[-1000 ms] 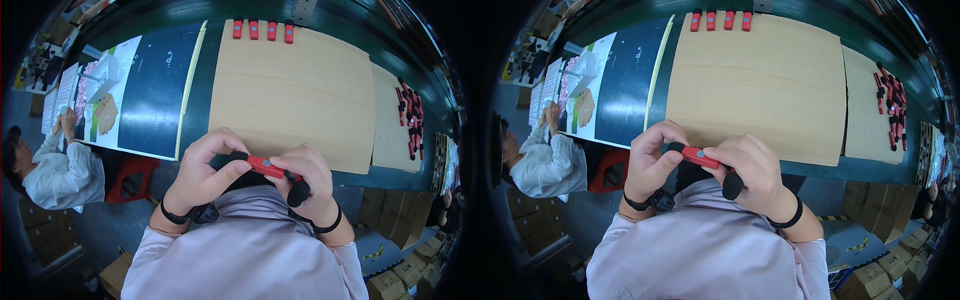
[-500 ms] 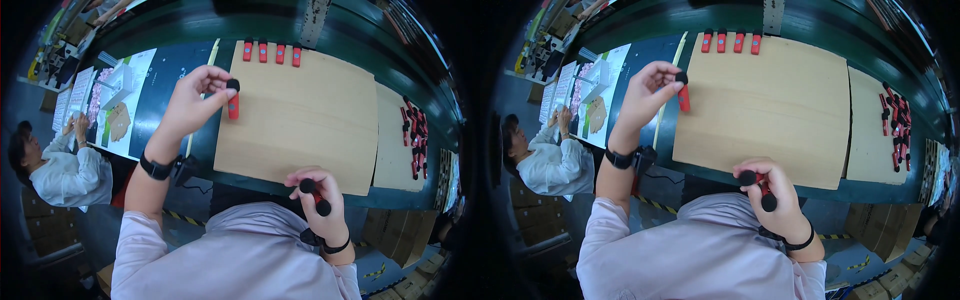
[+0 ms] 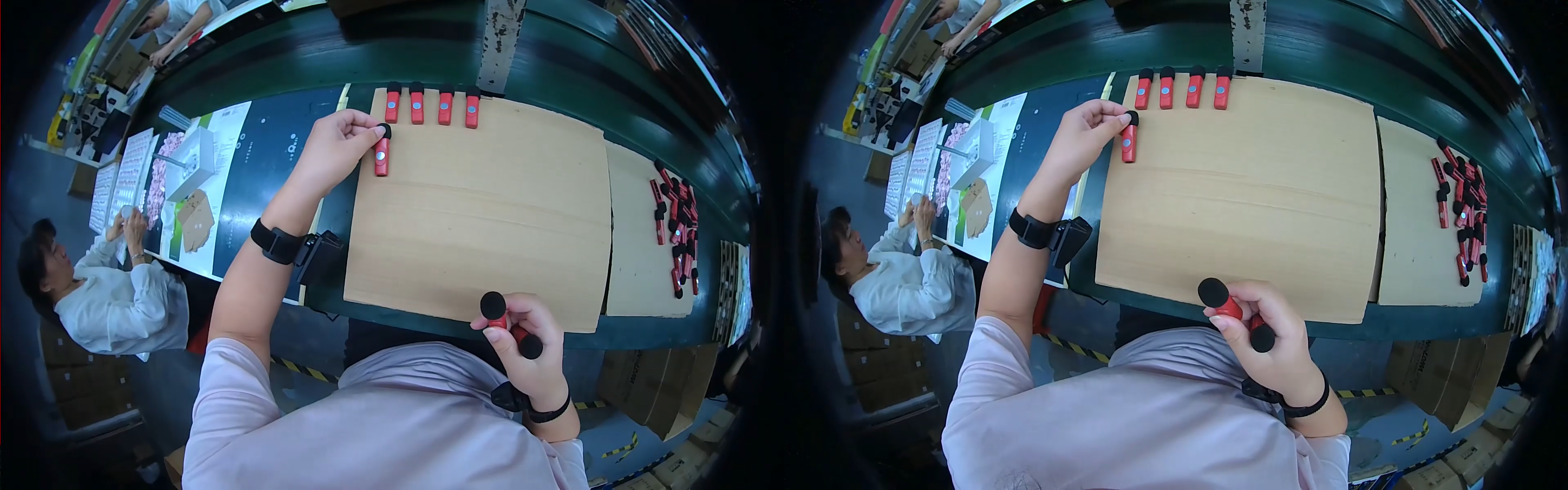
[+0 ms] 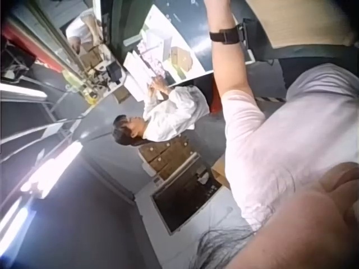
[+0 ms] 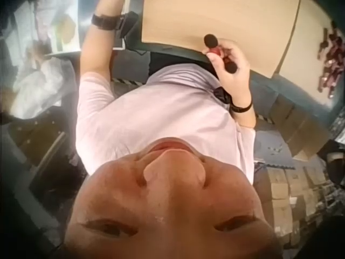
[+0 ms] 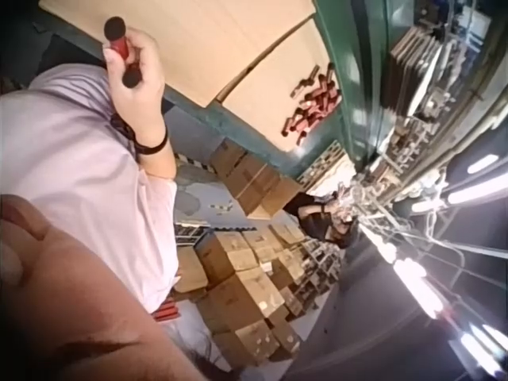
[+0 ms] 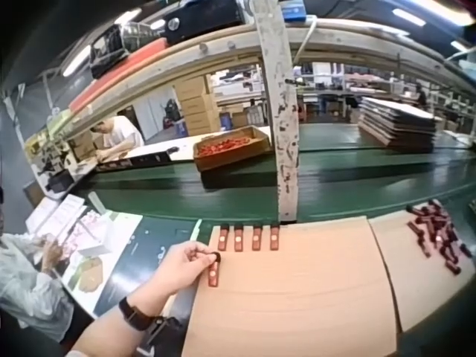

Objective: The person picks up red microphones from a pile, presses their buttons to test them, and arranges them into rows on a cardboard sheet. Once the sheet is full, they move it aside and pull a new cardboard sheet forward to continue the process.

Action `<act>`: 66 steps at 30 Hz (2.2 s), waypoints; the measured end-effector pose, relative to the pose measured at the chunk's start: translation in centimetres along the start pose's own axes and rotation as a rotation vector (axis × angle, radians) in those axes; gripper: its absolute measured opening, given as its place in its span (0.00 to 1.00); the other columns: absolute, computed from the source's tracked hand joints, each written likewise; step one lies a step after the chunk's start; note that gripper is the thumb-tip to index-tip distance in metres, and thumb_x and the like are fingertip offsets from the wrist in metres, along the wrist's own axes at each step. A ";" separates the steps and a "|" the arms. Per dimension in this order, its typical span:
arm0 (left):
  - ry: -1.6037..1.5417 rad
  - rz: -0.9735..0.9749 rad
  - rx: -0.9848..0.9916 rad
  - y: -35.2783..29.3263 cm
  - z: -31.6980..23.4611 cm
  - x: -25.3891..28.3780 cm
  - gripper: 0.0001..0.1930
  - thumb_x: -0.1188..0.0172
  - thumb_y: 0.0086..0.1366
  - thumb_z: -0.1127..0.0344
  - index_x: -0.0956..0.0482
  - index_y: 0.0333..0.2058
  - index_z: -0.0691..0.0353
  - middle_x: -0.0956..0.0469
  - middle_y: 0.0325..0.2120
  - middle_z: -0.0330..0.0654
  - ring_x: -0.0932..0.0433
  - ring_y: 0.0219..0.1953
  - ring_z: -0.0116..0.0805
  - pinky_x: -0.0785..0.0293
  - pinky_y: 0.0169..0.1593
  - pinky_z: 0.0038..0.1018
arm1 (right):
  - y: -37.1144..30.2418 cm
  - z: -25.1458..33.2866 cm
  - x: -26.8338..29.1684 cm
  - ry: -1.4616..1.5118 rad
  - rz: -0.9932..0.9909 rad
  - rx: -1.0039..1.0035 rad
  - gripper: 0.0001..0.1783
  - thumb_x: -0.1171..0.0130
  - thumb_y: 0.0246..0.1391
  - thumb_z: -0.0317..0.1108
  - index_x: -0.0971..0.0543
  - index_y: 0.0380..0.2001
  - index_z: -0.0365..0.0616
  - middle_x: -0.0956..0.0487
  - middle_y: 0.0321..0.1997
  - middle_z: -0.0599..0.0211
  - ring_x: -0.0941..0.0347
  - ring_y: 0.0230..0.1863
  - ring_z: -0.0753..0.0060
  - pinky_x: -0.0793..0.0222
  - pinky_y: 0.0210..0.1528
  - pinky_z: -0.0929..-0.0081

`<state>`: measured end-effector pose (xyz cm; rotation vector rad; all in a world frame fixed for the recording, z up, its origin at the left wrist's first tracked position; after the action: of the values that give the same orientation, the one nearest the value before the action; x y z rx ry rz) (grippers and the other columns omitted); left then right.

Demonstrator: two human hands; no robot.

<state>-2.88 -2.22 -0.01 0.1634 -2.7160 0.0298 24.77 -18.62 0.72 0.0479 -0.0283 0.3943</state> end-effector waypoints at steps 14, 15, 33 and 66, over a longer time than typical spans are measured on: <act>-0.016 -0.045 -0.047 0.1 0.7 0.4 0.12 0.39 0.62 0.69 0.24 0.42 0.70 0.22 0.28 0.36 0.27 0.29 0.18 0.29 0.35 0.17 | 0.2 -0.4 -0.1 0.045 -0.073 -0.033 0.14 0.39 0.54 0.26 0.29 0.42 0.37 0.20 0.35 0.63 0.24 0.36 0.77 0.31 0.40 0.81; -0.024 -0.046 -0.057 0.0 0.8 0.5 0.12 0.38 0.62 0.69 0.24 0.42 0.70 0.22 0.28 0.36 0.28 0.28 0.18 0.30 0.34 0.17 | 0.2 -0.4 -0.1 0.017 -0.071 -0.037 0.13 0.39 0.54 0.26 0.30 0.42 0.37 0.20 0.35 0.63 0.24 0.36 0.77 0.31 0.40 0.81; 0.067 -0.018 -0.144 -0.2 0.4 0.3 0.16 0.35 0.57 0.70 0.24 0.43 0.69 0.22 0.29 0.34 0.37 0.22 0.14 0.36 0.27 0.15 | 0.3 -0.3 -0.5 -0.067 -0.073 -0.006 0.13 0.40 0.55 0.26 0.30 0.42 0.36 0.21 0.35 0.63 0.24 0.37 0.75 0.31 0.41 0.80; -0.046 0.248 -0.487 -17.4 -8.6 -5.0 0.13 0.32 0.48 0.74 0.21 0.35 0.65 0.21 0.31 0.43 0.25 0.36 0.37 0.34 0.53 0.40 | 1.8 2.4 -2.2 -0.103 -0.012 0.252 0.16 0.34 0.46 0.19 0.22 0.41 0.35 0.26 0.32 0.69 0.40 0.24 0.83 0.43 0.28 0.85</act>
<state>7.18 -18.58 5.71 -0.3168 -2.6795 -0.5624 21.96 -17.95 3.14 0.3174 -0.0798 0.3816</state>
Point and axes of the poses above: each hand's wrist, its own y-axis towards the middle knuckle, its own x-axis out of the back of the hand, z = x × y, the point moved 9 cm from there along y, towards the middle knuckle
